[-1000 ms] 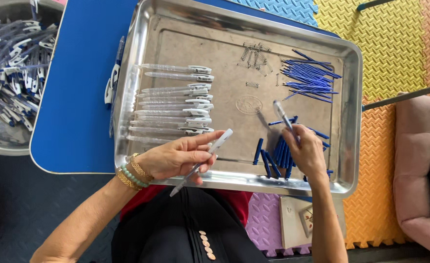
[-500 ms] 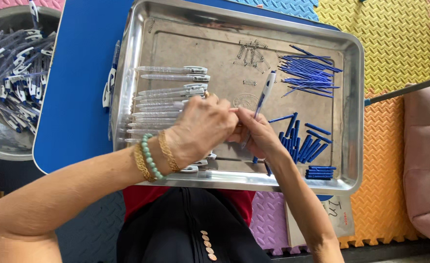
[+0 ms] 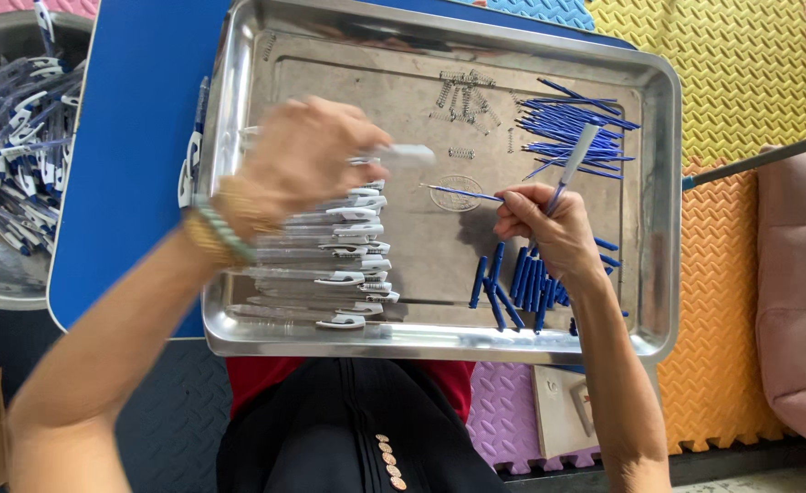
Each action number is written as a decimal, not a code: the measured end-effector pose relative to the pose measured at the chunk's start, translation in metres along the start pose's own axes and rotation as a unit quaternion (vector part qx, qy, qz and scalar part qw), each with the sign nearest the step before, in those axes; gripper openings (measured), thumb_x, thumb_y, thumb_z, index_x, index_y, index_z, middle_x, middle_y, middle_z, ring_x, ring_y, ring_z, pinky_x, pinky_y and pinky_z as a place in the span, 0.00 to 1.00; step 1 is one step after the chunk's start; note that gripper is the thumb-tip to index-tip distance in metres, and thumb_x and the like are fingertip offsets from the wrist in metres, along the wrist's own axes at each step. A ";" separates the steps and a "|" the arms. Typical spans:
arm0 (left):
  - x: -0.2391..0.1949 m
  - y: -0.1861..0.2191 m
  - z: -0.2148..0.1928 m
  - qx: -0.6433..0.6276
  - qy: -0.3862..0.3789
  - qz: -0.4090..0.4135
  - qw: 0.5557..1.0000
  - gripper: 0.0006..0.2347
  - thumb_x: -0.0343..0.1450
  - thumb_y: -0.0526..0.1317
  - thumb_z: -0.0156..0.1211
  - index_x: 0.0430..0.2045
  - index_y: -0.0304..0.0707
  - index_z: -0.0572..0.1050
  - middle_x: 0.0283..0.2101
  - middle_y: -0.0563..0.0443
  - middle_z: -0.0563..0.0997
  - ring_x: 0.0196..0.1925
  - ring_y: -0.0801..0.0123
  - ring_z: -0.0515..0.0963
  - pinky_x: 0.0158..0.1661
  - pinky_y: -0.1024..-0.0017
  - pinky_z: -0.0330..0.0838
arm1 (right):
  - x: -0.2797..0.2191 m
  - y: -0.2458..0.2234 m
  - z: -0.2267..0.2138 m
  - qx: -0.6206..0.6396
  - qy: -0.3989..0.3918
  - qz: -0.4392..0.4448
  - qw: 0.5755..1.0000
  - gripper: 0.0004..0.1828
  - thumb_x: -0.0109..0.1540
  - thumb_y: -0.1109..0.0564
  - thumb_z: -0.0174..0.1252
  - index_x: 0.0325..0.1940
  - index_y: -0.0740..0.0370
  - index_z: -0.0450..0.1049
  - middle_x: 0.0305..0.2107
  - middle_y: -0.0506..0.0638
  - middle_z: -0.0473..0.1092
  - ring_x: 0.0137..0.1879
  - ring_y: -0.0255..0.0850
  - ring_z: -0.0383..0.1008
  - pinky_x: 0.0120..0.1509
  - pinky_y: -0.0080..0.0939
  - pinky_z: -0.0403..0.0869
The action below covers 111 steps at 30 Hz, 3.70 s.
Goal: The person assembles ballpoint pens by hand, inserting blue ink refills into clear plastic pen barrels and attaching white caps while working at a blue table.
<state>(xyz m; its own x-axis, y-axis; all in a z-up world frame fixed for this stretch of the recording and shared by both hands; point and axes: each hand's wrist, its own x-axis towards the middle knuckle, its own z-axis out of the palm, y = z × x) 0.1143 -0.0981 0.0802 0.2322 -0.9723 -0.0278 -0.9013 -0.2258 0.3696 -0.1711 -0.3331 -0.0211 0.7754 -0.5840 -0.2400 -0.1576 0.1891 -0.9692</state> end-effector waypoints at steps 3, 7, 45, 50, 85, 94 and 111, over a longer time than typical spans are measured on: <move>0.037 0.020 0.069 -0.010 0.002 0.047 0.999 0.07 0.73 0.52 0.72 0.33 0.57 0.85 0.35 0.58 0.88 0.41 0.53 0.91 0.44 0.51 0.87 | -0.003 -0.017 0.019 -0.007 0.001 -0.012 1.000 0.11 0.73 0.63 0.63 0.55 0.77 0.81 0.32 0.61 0.80 0.34 0.45 0.86 0.42 0.44 0.89; 0.078 0.000 0.133 0.008 0.013 0.030 0.999 0.06 0.74 0.50 0.73 0.28 0.59 0.84 0.30 0.65 0.87 0.37 0.65 0.90 0.47 0.57 0.86 | 0.005 -0.018 -0.011 -0.069 0.007 -0.029 0.997 0.11 0.73 0.63 0.64 0.54 0.76 0.81 0.33 0.62 0.80 0.34 0.46 0.85 0.42 0.45 0.88; -0.108 -0.187 0.059 0.004 -0.045 -0.329 0.943 0.21 0.75 0.36 0.57 0.65 0.30 0.76 0.43 0.31 0.87 0.43 0.38 0.87 0.47 0.43 0.86 | -0.023 -0.045 -0.010 -0.382 0.038 -0.158 0.910 0.15 0.81 0.57 0.51 0.64 0.68 0.78 0.56 0.61 0.79 0.59 0.49 0.83 0.53 0.42 0.83; -0.138 -0.226 0.079 -0.014 0.022 -0.335 0.942 0.16 0.71 0.48 0.64 0.50 0.46 0.88 0.44 0.48 0.92 0.53 0.42 0.88 0.54 0.46 0.81 | -0.042 -0.036 0.009 -0.297 0.060 -0.147 0.941 0.13 0.81 0.61 0.53 0.64 0.66 0.80 0.50 0.65 0.79 0.58 0.54 0.82 0.65 0.52 0.80; -0.138 0.091 0.125 -0.850 0.017 -0.152 0.505 0.19 0.73 0.28 0.69 0.61 0.26 0.79 0.47 0.37 0.90 0.46 0.54 0.92 0.48 0.53 0.91 | -0.092 0.009 0.098 -0.014 0.000 -0.221 0.975 0.51 0.70 0.15 0.25 0.40 0.56 0.80 0.35 0.52 0.73 0.33 0.32 0.69 0.33 0.29 0.70; -0.135 0.091 0.122 -0.844 0.017 -0.156 0.512 0.16 0.73 0.31 0.70 0.57 0.25 0.82 0.47 0.36 0.90 0.46 0.54 0.92 0.48 0.57 0.91 | -0.127 -0.025 0.135 -0.001 -0.034 -0.140 0.990 0.10 0.58 0.74 0.71 0.40 0.77 0.77 0.38 0.68 0.79 0.32 0.47 0.85 0.37 0.45 0.88; -0.135 0.092 0.138 -0.857 0.028 -0.147 0.494 0.22 0.71 0.29 0.72 0.62 0.31 0.80 0.45 0.36 0.90 0.42 0.53 0.92 0.44 0.54 0.92 | -0.131 -0.016 0.149 -0.055 0.059 -0.212 0.974 0.10 0.57 0.71 0.78 0.38 0.73 0.82 0.32 0.62 0.81 0.39 0.40 0.85 0.44 0.39 0.83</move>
<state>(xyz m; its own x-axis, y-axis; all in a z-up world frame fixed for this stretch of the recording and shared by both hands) -0.0503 0.0037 -0.0103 0.3133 -0.8989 -0.3064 0.7956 0.0723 0.6015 -0.1795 -0.1420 0.0340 0.7097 -0.6798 0.1849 0.0924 -0.1704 -0.9810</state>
